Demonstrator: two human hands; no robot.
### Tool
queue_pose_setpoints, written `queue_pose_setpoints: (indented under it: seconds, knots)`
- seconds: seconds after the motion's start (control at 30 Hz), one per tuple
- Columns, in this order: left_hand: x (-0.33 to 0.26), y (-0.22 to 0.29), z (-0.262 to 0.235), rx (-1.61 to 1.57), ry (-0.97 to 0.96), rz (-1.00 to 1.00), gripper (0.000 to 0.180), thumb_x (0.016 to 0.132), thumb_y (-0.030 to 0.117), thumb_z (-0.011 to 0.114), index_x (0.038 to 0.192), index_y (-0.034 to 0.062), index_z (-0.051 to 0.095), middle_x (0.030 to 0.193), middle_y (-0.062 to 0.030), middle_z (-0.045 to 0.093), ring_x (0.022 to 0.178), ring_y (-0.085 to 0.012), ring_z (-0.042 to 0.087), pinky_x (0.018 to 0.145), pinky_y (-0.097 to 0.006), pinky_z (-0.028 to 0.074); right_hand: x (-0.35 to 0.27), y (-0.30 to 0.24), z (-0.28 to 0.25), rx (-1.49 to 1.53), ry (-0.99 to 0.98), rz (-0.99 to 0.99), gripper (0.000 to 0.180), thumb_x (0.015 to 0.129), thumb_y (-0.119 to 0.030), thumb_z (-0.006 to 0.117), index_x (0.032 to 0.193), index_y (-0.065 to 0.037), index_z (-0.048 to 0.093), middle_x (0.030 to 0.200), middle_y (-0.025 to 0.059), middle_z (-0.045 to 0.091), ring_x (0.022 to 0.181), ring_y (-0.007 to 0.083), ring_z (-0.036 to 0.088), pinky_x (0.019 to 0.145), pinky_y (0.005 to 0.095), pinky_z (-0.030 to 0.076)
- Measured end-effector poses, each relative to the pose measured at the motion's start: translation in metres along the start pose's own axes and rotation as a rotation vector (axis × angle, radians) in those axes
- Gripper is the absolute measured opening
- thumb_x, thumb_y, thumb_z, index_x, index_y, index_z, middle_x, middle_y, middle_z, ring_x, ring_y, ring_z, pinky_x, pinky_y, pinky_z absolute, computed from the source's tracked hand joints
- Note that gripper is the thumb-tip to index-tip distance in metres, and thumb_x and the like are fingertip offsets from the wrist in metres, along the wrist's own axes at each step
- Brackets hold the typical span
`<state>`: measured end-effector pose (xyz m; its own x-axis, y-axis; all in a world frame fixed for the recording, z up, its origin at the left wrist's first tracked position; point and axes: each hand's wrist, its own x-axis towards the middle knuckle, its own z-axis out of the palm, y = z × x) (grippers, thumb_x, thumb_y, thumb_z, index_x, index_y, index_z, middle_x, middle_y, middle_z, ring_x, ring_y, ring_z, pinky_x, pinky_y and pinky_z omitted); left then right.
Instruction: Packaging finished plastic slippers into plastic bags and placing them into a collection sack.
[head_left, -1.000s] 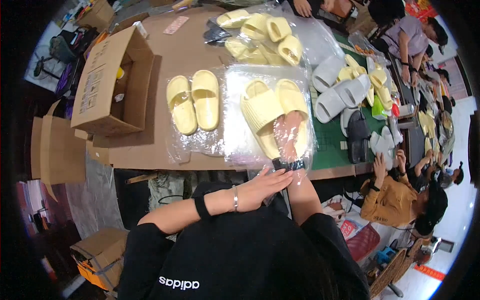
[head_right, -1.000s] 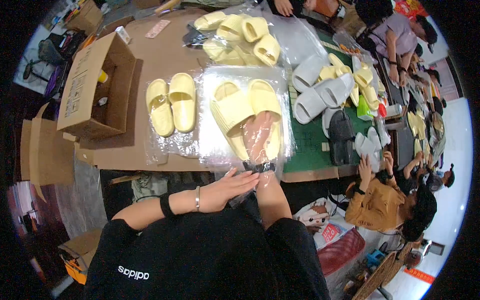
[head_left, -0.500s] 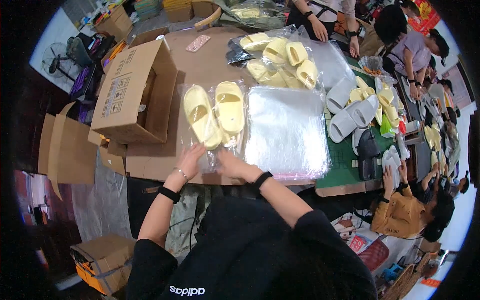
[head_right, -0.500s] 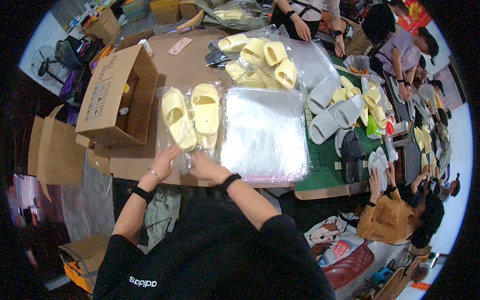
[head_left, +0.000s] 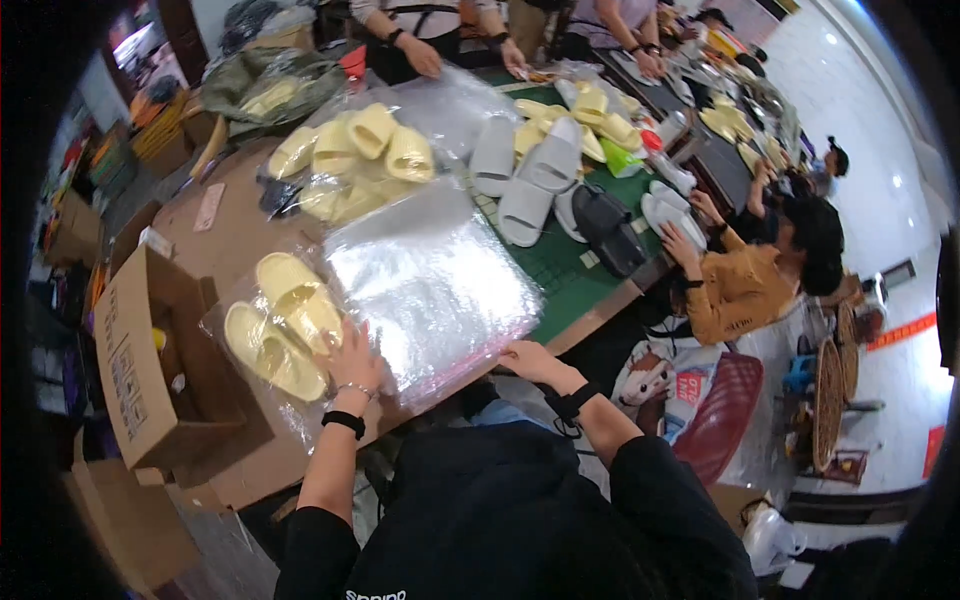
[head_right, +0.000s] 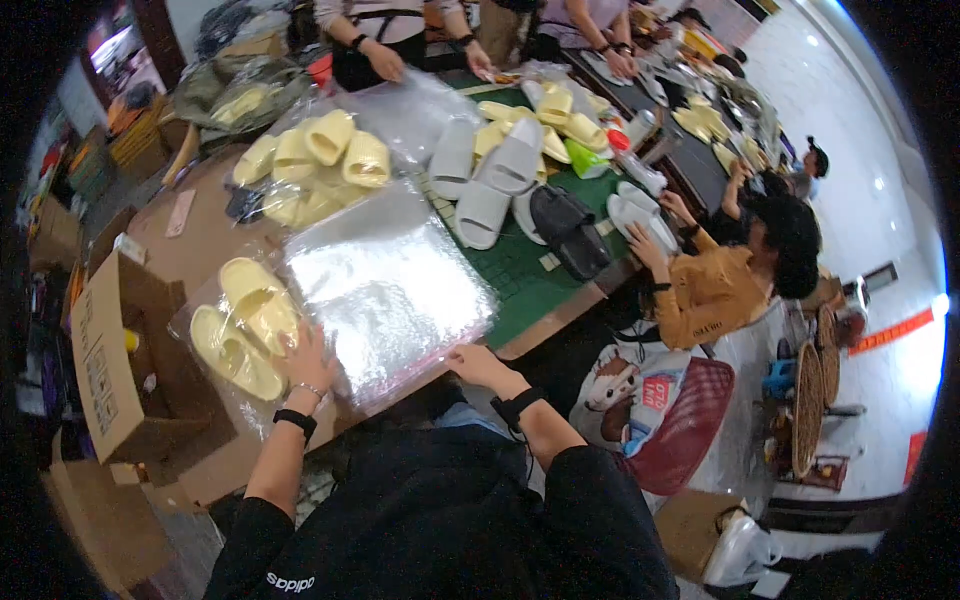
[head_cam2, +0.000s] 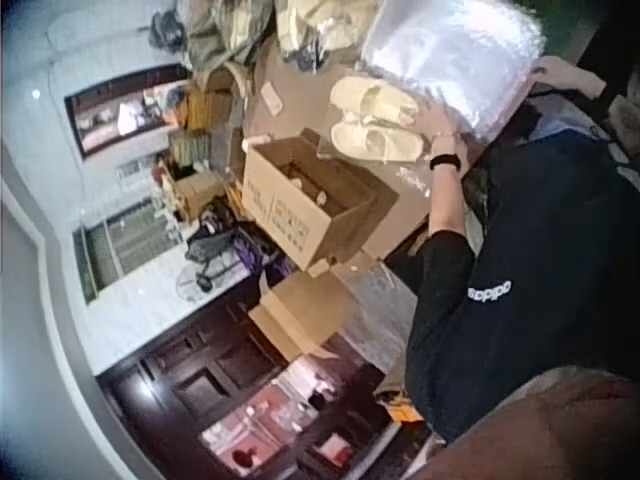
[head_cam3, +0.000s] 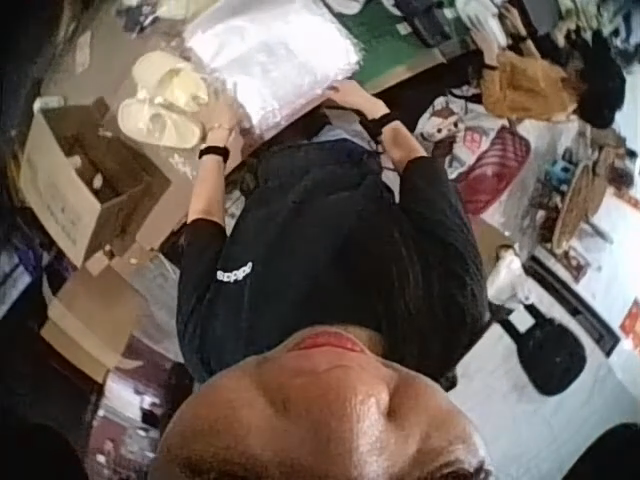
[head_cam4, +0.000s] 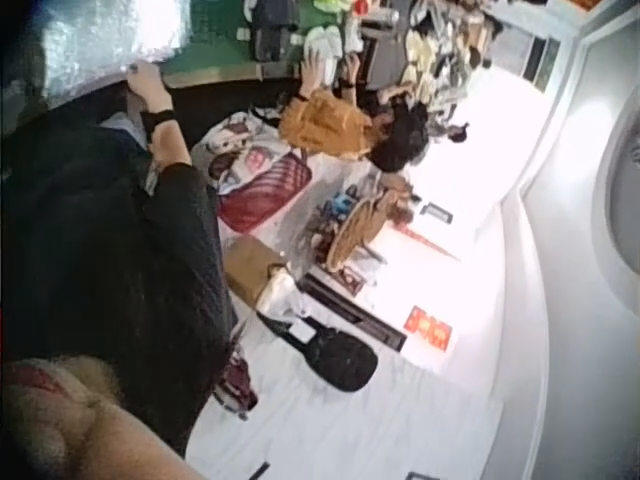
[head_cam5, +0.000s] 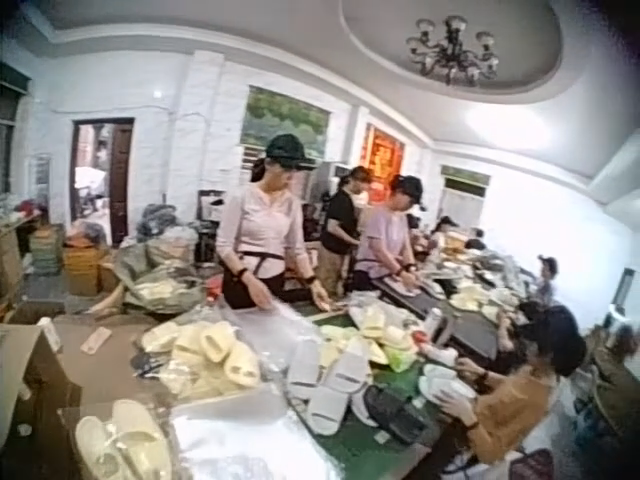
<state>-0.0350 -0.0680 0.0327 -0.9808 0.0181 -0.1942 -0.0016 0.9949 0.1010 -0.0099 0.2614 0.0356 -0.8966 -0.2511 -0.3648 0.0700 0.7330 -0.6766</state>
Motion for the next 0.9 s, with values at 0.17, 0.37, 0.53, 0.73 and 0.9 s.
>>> queue_pose_setpoints:
  seconds: [0.17,0.37,0.53,0.73,0.9]
  knots:
    - [0.011,-0.010,0.034,0.132,-0.126,-0.137,0.069,0.078,0.025,0.054,0.138,0.0274,0.019,0.147,0.0006,0.003,0.130,-0.0444,0.002,0.097,-0.067,0.012,-0.037,0.077,-0.047,0.047,0.127,0.144,0.032,0.082,-0.030,0.055,0.099,-0.003,0.061,0.092,0.0162,0.063,0.086,0.0294,0.060,0.076,0.0354,0.047]
    - [0.024,-0.041,0.029,0.144,-0.149,-0.275,0.069,0.078,0.022,0.052,0.139,0.0264,0.019,0.147,0.0016,0.001,0.130,-0.0443,0.002,0.099,-0.064,0.010,-0.051,0.123,-0.104,-0.012,0.231,0.283,0.031,0.080,-0.024,0.057,0.100,0.000,0.060,0.088,0.0178,0.063,0.085,0.0295,0.061,0.074,0.0342,0.047]
    - [0.006,-0.014,0.005,0.111,0.010,-0.259,0.069,0.076,0.024,0.057,0.136,0.0143,0.027,0.145,-0.0111,0.009,0.131,-0.0421,0.005,0.102,-0.059,0.004,-0.018,0.158,-0.144,0.049,0.382,0.382,0.037,0.076,-0.025,0.062,0.103,0.000,0.058,0.091,0.0157,0.063,0.087,0.0277,0.060,0.076,0.0337,0.047]
    - [-0.020,0.057,0.036,0.019,0.089,0.163,0.075,0.075,0.034,0.061,0.136,0.0089,0.025,0.144,-0.0146,0.015,0.131,-0.0394,0.010,0.104,-0.054,0.007,0.051,0.219,-0.205,-0.251,0.635,0.493,0.053,0.073,-0.026,0.065,0.116,0.001,0.049,0.104,0.0173,0.057,0.098,0.0335,0.053,0.088,0.0388,0.041]
    - [-0.035,0.106,0.027,-0.178,-0.143,0.191,0.079,0.069,0.036,0.067,0.134,0.0106,0.029,0.143,-0.0159,0.017,0.131,-0.0382,0.012,0.106,-0.049,0.011,0.094,0.199,-0.255,-0.213,0.571,0.689,0.064,0.075,-0.029,0.065,0.125,-0.001,0.039,0.129,0.0181,0.037,0.119,0.0365,0.032,0.097,0.0452,0.033]
